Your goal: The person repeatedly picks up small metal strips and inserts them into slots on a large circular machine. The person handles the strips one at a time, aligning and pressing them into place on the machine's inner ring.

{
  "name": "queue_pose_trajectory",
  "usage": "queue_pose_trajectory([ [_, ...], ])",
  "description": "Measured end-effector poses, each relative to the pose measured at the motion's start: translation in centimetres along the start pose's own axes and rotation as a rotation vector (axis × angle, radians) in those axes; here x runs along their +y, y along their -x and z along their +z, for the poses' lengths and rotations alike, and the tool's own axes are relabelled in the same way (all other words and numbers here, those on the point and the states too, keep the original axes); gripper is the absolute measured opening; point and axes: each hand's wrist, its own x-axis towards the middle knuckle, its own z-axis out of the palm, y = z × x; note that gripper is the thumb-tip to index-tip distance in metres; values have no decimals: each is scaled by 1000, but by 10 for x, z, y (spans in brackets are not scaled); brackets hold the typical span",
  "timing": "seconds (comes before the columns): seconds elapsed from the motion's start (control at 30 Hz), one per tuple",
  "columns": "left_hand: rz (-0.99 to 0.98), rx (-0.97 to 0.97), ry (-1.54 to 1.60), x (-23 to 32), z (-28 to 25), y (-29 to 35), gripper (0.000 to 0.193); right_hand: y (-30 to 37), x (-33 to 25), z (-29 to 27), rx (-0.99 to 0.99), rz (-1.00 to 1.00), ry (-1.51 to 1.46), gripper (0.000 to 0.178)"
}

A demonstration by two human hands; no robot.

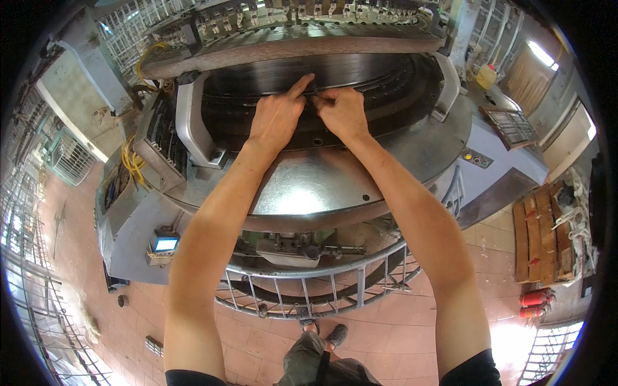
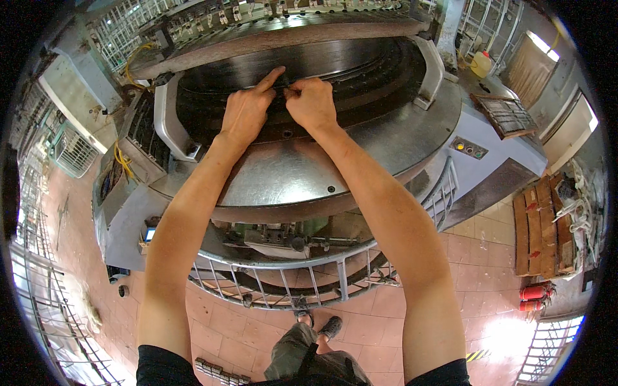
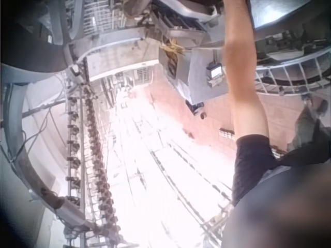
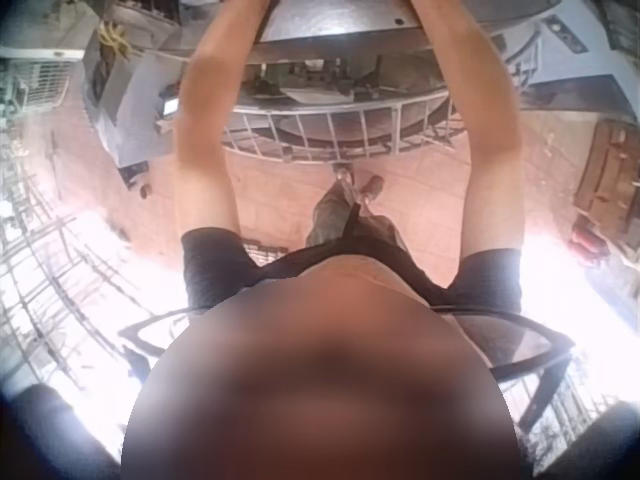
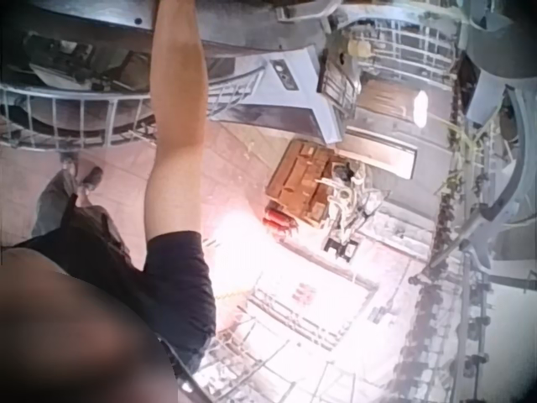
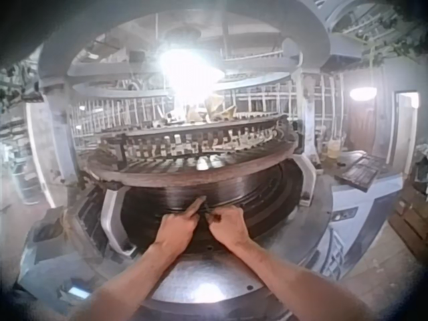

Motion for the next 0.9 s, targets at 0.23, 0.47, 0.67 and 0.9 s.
queue_pose_trajectory([
  [0.23, -15, -75, 7, -4, -15, -1, 25, -5, -23, 3, -112, 249, 56, 21],
  [0.47, 13, -90, 7, -7, -18, 2, 25, 1, -43, -22, -294, 562, -233, 26],
  [0.67, 6, -125, -12, -10, -14, 3, 17, 13, -36, -16, -170, 332, -105, 17],
  [0.9, 91, -86, -98, -8, -7, 4, 44, 16, -23, -14, -245, 254, 107, 18],
])
